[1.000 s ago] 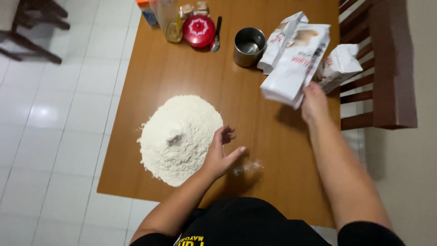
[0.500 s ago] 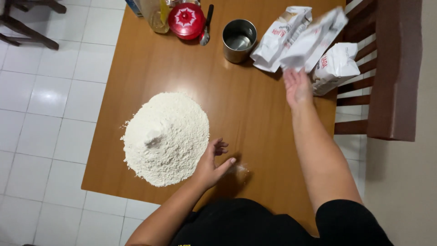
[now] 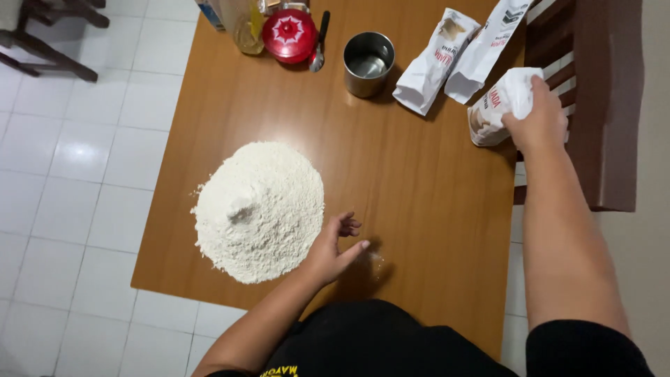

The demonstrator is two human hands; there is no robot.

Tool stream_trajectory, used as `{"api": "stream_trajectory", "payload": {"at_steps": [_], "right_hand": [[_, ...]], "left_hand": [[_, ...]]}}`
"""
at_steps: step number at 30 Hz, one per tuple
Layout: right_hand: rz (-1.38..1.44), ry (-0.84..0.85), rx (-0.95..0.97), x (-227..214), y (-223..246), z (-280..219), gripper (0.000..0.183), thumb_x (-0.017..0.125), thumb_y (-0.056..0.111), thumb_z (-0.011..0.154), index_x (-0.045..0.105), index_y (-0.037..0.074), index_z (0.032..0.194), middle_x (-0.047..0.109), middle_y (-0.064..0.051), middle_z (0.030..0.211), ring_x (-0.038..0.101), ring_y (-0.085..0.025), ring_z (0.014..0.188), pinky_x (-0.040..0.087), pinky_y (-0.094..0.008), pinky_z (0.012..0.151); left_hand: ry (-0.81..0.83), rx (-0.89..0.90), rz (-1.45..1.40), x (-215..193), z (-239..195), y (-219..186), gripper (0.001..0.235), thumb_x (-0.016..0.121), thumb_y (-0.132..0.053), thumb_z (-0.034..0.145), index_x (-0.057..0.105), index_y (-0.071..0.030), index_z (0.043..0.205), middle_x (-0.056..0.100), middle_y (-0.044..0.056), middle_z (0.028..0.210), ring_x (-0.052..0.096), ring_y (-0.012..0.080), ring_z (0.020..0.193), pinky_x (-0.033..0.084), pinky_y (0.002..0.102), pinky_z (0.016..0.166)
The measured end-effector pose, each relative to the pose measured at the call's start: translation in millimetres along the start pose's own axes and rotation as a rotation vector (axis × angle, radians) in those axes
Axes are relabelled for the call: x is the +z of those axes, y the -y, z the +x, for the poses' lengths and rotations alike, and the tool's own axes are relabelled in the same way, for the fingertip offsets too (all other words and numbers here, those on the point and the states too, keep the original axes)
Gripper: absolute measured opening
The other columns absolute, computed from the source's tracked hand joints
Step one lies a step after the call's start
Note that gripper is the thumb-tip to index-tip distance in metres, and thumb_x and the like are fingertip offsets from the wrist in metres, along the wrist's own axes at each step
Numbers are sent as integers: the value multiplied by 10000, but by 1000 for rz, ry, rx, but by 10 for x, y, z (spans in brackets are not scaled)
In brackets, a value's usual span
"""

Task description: Opening bags of flour, pouring them onto a table, and shaping the piles into wells.

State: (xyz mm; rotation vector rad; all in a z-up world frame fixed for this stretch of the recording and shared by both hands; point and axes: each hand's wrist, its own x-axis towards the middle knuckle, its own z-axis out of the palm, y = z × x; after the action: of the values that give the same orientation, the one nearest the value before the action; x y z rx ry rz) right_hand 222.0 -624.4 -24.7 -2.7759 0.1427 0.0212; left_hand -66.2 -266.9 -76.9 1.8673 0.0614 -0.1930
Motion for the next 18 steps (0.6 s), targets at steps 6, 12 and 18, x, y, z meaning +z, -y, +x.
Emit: {"api": "stream_trajectory", "payload": {"at_steps": [6,12,18], "right_hand": [[-33,-108,-568,537,-718,-483,821,800,255,743,589,105,1522,662,-203,1408,646,-399,1190,496,-478,974],[204,181,-789,585,-483,-1762,704,812,230,736,617,116,1402,674,-178,1346,669,-414,1142,506,-534,1008],[273,100,-980,667,-388,-2438,611,694,350,908,543,230,1488,455,-187,1566,538,-433,1317,481,-542,1023]], "left_hand": [[27,125,52,31,25,2,696,762,-304,889,441,10,1420,679,143,1192,691,227,1069,538,356,996],[79,442,317,147,368,-207,605,745,-259,908,509,-48,1424,669,145,1259,655,343,1195,521,460,1045],[136,1222,424,375,641,-345,224,621,-159,993,683,-40,1172,708,141,1186,715,330,1075,589,436,952]]}}
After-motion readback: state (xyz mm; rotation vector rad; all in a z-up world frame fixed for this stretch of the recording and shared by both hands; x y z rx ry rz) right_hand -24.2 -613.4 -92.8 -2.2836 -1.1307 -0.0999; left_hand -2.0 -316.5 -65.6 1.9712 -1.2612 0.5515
